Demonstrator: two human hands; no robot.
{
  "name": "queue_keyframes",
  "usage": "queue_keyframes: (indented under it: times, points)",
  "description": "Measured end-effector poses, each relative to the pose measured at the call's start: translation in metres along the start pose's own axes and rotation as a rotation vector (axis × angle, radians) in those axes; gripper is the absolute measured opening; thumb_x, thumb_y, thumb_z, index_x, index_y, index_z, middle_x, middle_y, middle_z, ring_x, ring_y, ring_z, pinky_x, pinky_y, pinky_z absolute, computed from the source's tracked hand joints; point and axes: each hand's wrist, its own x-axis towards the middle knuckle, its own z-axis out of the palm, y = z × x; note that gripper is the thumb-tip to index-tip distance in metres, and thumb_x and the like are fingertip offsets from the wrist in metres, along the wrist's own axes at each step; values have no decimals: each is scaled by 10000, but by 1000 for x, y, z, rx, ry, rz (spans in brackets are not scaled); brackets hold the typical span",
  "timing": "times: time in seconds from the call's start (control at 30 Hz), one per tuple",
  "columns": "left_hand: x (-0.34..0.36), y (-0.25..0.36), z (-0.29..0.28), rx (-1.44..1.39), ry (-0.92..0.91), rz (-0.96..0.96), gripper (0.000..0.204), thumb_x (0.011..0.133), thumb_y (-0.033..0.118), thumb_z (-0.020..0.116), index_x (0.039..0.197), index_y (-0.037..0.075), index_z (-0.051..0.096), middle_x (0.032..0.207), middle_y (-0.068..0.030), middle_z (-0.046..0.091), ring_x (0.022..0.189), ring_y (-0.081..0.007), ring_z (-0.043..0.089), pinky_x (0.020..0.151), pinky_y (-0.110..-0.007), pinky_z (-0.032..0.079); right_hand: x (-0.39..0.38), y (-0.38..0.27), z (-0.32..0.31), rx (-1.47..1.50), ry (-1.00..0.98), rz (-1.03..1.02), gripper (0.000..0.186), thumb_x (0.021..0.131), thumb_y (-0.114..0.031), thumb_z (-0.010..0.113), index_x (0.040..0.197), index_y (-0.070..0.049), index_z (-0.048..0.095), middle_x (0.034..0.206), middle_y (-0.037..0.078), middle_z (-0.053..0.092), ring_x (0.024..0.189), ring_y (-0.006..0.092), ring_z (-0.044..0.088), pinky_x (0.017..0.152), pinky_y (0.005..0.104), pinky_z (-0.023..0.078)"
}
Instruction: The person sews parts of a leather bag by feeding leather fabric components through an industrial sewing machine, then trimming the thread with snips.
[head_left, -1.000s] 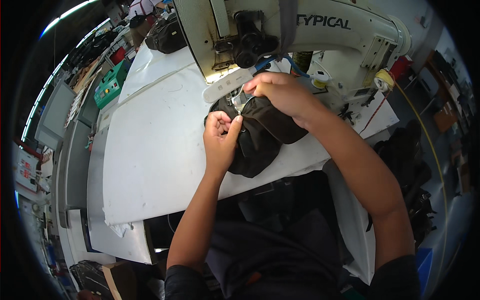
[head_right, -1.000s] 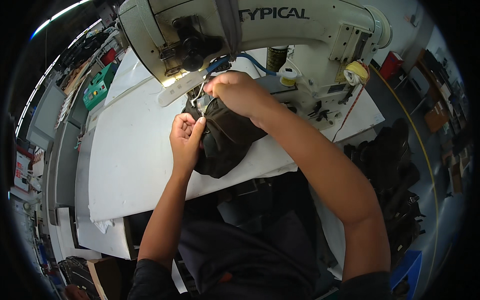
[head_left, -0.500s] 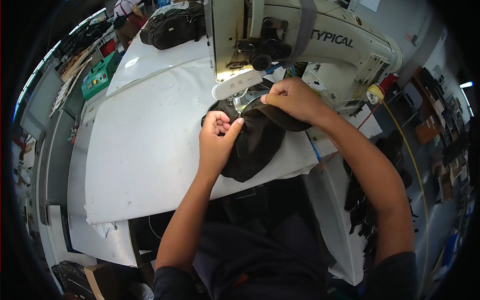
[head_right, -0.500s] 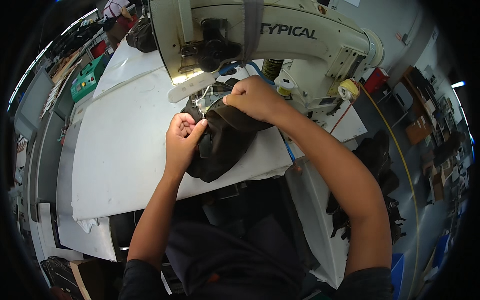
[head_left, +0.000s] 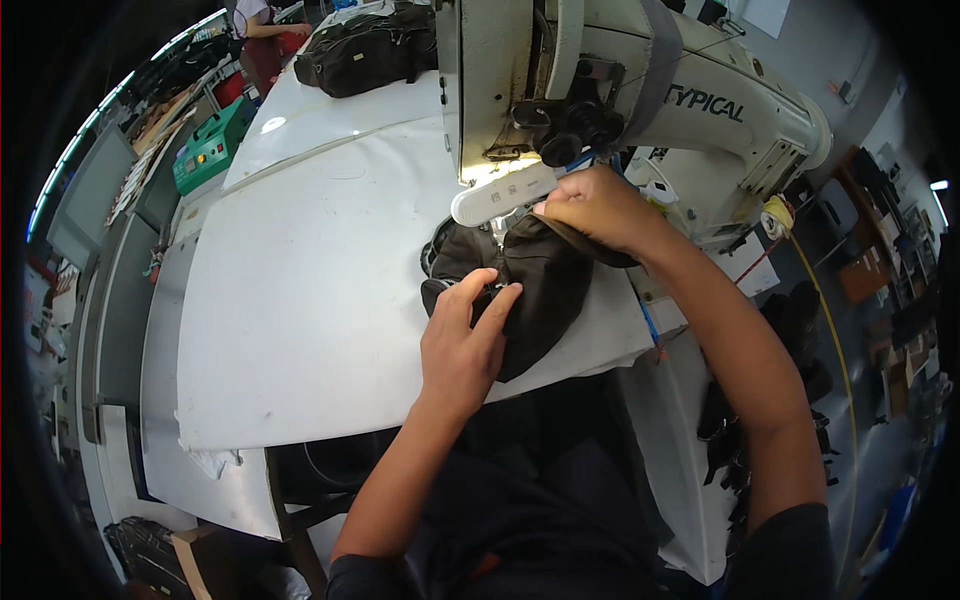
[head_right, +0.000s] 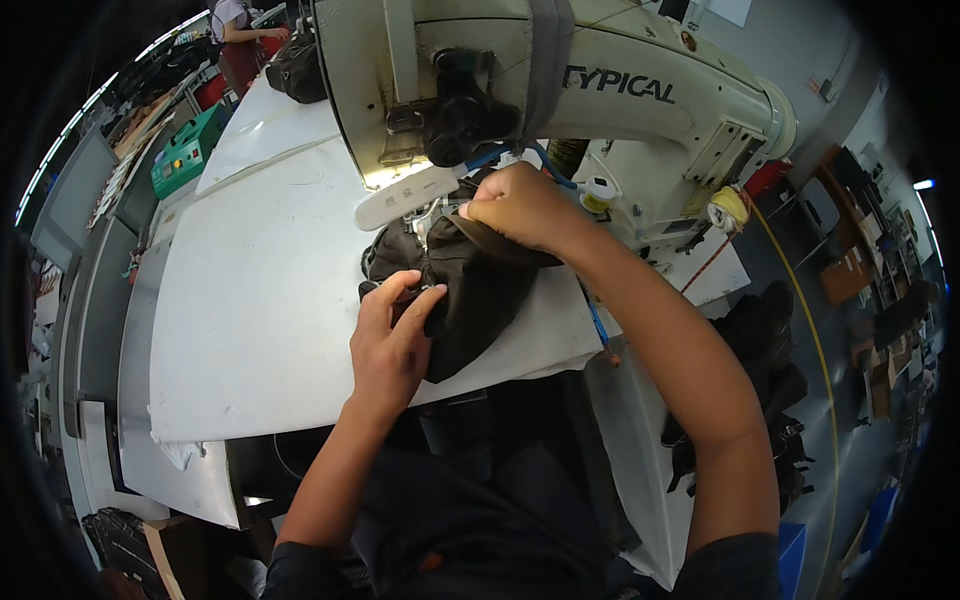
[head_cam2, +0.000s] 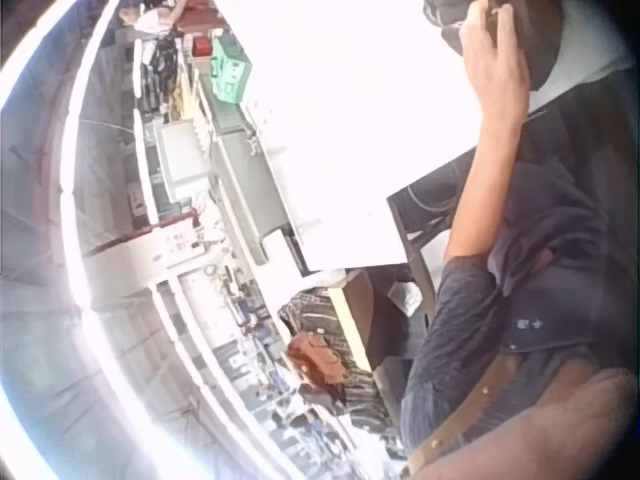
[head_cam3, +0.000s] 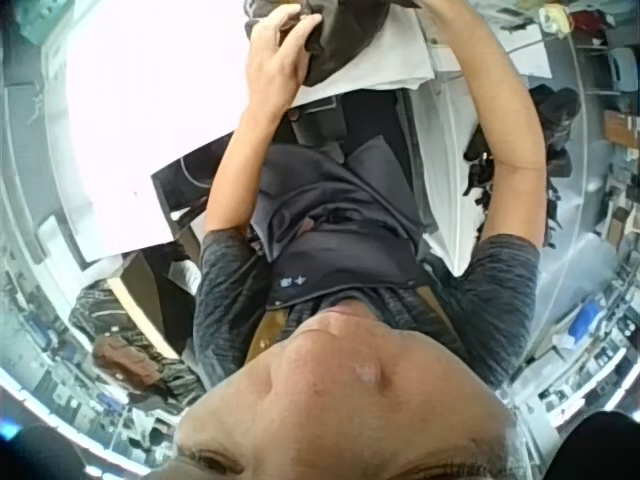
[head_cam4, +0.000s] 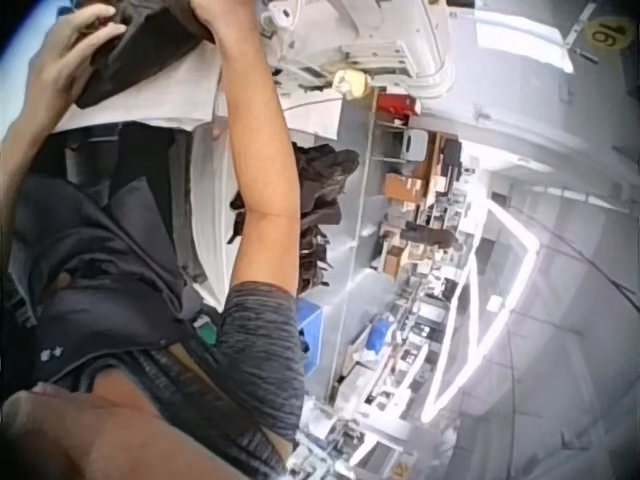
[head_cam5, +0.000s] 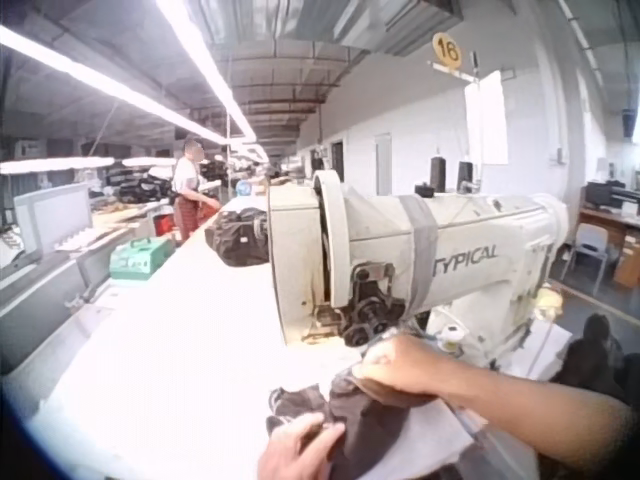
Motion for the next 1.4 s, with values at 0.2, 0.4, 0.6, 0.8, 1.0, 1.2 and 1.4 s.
queue_keyframes:
  times: [0.2,0.4,0.6,0.8,1.0,1.2,1.4]
  points:
    - [31,-7,-17,50,-9,186,338,801,-74,724,1104,64,782,1109,-85,765,1035,-263,728,872,-361,587,-7,-7,-9,-16,-47,-170,392,982,-384,697,992,-6,798,777,63,716,771,124,631,737,316,497]
    - [49,3,-46,-313,18,-159,269,900,-62,765,1137,62,787,1063,-93,798,915,-206,752,820,-296,583,-55,-10,-32,171,-50,-93,421,1117,-365,549,1283,-22,730,1025,60,736,987,105,637,901,245,481]
    - [49,2,-44,-360,-3,-223,258,900,-54,765,1139,40,784,1091,-110,792,938,-192,754,821,-295,591,-42,-13,-14,-86,-159,-38,495,998,-468,668,932,13,766,732,114,679,712,183,631,683,366,502]
    - [43,6,-35,11,-76,280,361,758,-65,710,1105,8,778,1067,-110,786,971,-262,751,855,-349,614,-18,-17,11,-220,29,-129,434,901,-404,743,790,14,711,750,213,689,711,324,680,710,439,534]
    - [36,0,-28,-18,-97,231,364,754,-83,706,1095,10,793,1056,-105,796,947,-250,748,833,-341,615,-12,-25,18,-126,71,-106,334,860,-309,780,795,11,704,781,214,701,758,362,713,712,442,541]
    - [36,7,-33,-75,-309,78,449,778,-84,685,1213,7,746,1249,-161,722,1109,-259,696,896,-338,598,-19,-27,17,-98,66,-42,303,882,-306,771,1033,-45,751,912,162,766,858,315,748,781,411,557]
    - [44,9,-40,-818,-90,-866,288,1071,96,512,1319,-19,601,1339,-121,600,1098,-175,644,843,-327,623,-13,-18,17,-101,48,-115,256,883,-299,768,995,-68,762,840,135,747,794,293,732,735,402,543]
